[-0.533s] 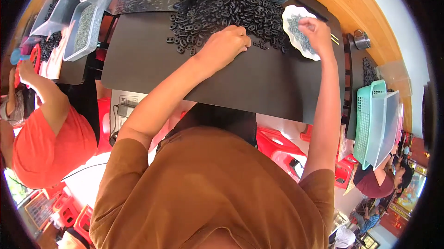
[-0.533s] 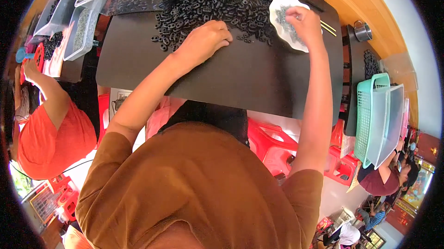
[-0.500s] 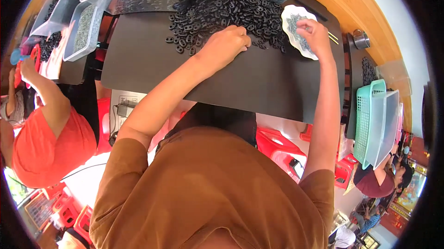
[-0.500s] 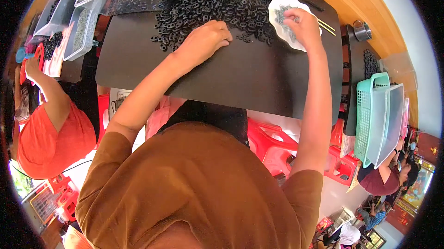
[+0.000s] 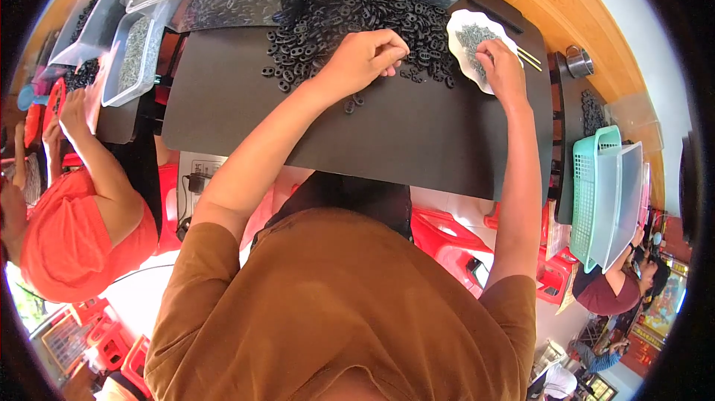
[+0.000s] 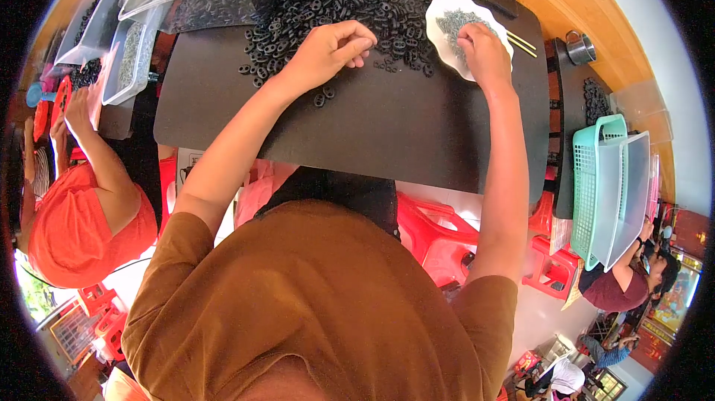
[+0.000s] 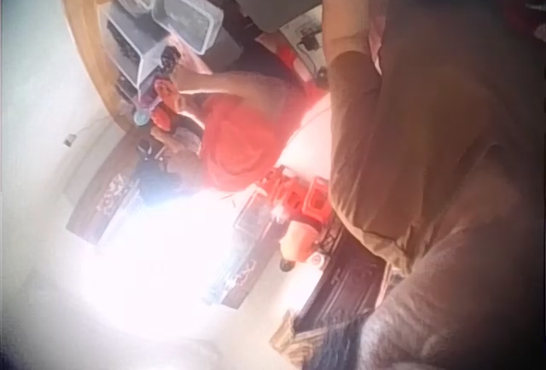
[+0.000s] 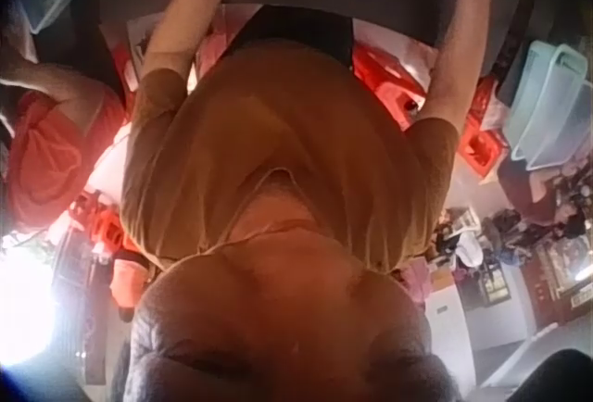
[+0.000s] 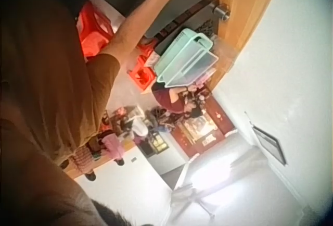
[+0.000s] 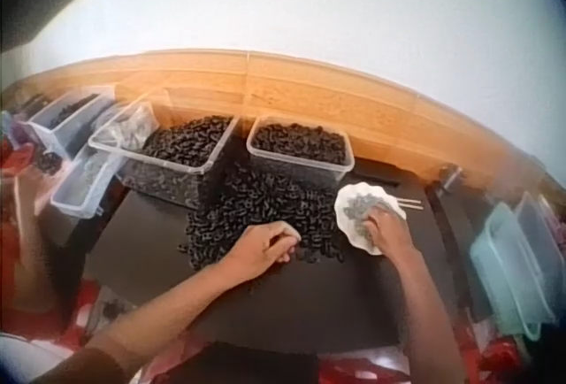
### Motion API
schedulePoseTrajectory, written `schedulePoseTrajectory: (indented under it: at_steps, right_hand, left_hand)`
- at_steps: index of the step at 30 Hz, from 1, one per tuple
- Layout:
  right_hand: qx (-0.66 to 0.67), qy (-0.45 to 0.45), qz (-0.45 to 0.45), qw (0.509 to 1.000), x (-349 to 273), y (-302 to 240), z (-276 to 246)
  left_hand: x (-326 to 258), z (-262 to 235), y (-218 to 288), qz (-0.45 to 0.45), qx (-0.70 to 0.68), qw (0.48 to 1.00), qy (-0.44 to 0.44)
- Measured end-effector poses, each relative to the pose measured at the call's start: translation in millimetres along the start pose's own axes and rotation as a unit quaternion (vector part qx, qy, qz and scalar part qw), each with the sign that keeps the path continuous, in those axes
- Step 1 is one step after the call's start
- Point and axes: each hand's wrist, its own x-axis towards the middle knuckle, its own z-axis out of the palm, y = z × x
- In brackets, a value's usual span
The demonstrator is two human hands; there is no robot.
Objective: The person assembles small plastic components by hand, taking plastic pieces from the table, picking up metal pins from a plate, and inserting the pins into the plastic pieces.
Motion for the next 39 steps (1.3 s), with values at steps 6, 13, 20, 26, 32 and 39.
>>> schedulePoseTrajectory:
  at_steps: [6, 13, 20, 26, 32, 39]
  right_hand:
    - [-0.034, -0.048, 0.006, 0.998, 7.1, -4.4, -2.0]
    - [0.002, 0.003, -0.022, 1.0, 3.8, -4.2, -3.8]
    - [-0.018, 0.024, -0.03, 0.999, 1.0, -8.5, -5.1]
    - [-0.031, -0.047, -0.036, 0.998, 6.5, -4.9, -9.1]
    - [-0.08, -0.095, -0.001, 0.992, 11.7, -3.6, -7.1]
    - [-0.058, -0.119, 0.013, 0.991, 18.5, -7.0, -10.6]
  left_hand:
    - [-5.9, -8.6, -12.3, -0.033, -0.097, 0.995, -0.017]
    - [-4.7, -10.4, -15.5, -0.017, -0.127, 0.991, -0.035]
    - [-6.1, -13.3, -12.8, -0.019, -0.137, 0.99, -0.012]
    - [-4.0, -12.6, -18.0, -0.012, -0.136, 0.99, -0.018]
    - [-3.9, -13.5, -15.5, -0.023, -0.124, 0.992, -0.019]
    - [-5.7, -12.5, -15.2, -0.025, -0.138, 0.99, -0.025]
